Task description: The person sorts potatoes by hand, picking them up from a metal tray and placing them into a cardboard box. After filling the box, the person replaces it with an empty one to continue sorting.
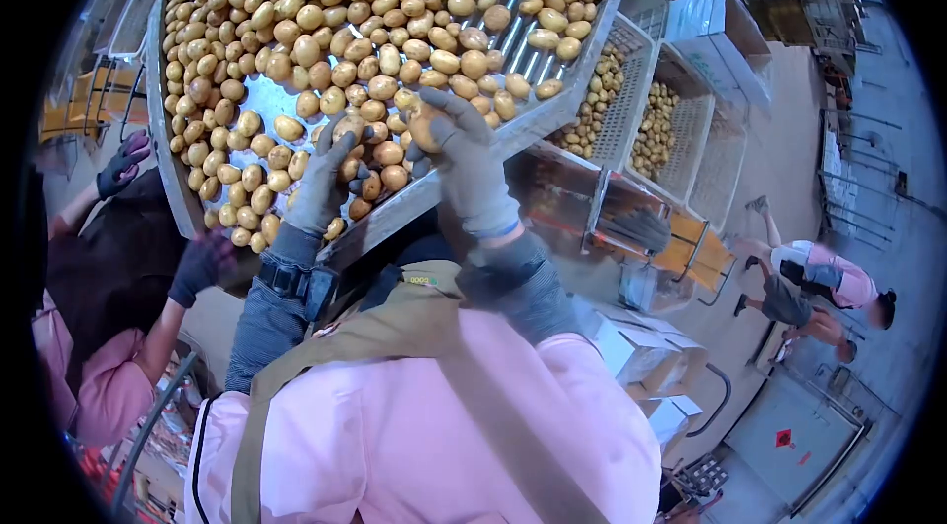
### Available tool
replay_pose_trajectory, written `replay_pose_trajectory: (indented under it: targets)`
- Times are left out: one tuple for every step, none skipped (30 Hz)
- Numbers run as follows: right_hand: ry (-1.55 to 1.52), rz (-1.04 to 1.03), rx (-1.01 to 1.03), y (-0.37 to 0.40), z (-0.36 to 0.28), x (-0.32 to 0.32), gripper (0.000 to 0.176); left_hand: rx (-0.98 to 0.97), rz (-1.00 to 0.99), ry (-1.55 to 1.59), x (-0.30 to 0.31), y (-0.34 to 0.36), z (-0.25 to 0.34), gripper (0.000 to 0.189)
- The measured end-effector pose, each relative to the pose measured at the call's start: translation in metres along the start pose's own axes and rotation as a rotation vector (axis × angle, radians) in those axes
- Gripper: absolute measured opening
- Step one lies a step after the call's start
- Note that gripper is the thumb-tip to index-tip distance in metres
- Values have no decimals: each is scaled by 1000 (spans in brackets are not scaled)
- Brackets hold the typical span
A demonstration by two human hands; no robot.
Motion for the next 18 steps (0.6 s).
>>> replay_pose_trajectory:
  targets:
    - [-111,-2,-54,1,-1,-2,36,9,40,-26,5,3,-3,65]
    - [-112,-16,-89,2,0,-1,38,16,80,-51,9,5,-3,66]
    - [-113,-28,-124,2,1,1,39,48,114,-82,15,3,-10,59]
    - [-114,-39,-160,3,2,5,42,28,133,-99,18,0,-12,60]
    - [-531,-161,-379,4,16,-3,50,8,153,-115,19,-4,-16,61]
    - [-573,-197,-408,7,13,-4,52,-9,171,-132,19,-8,-22,62]
    - [-614,-236,-435,11,7,-4,54,-77,174,-157,19,-14,-26,63]
    - [-654,-274,-462,14,1,-5,56,-107,181,-233,15,-16,-24,64]
    - [-647,-200,-507,17,0,3,56,-134,187,-311,11,-18,-24,64]
    - [-673,-237,-524,18,-2,10,55,-159,189,-392,6,-18,-25,65]
    - [-699,-273,-539,18,-5,16,55,-121,204,-374,4,-19,-29,66]
    - [-724,-311,-547,20,-11,22,55,-118,204,-430,-7,-12,-23,70]
    - [-704,-318,-515,21,-17,30,54,-262,239,-519,-9,-13,-21,72]
    - [-641,-290,-472,22,-21,41,54,-411,267,-604,-11,-13,-19,73]
    - [-577,-251,-424,23,-23,54,55,-430,244,-668,-22,-7,-12,75]
    - [-510,-196,-368,26,-26,73,55,-695,274,-946,-7,-19,-21,71]
    - [-464,-116,-380,28,-18,96,56,-501,206,-749,-19,-20,-22,62]
    - [-423,-25,-390,30,-10,120,58,-309,178,-553,-33,-18,-25,53]
Point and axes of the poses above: each hand's wrist, its own y-axis away from the middle knuckle, its own x-axis out of the back of the hand, z = x × y, the point moved 10 cm from there along -y, towards the middle knuckle, and after that the axes turned 8 degrees about z, right-handed, at the moved point
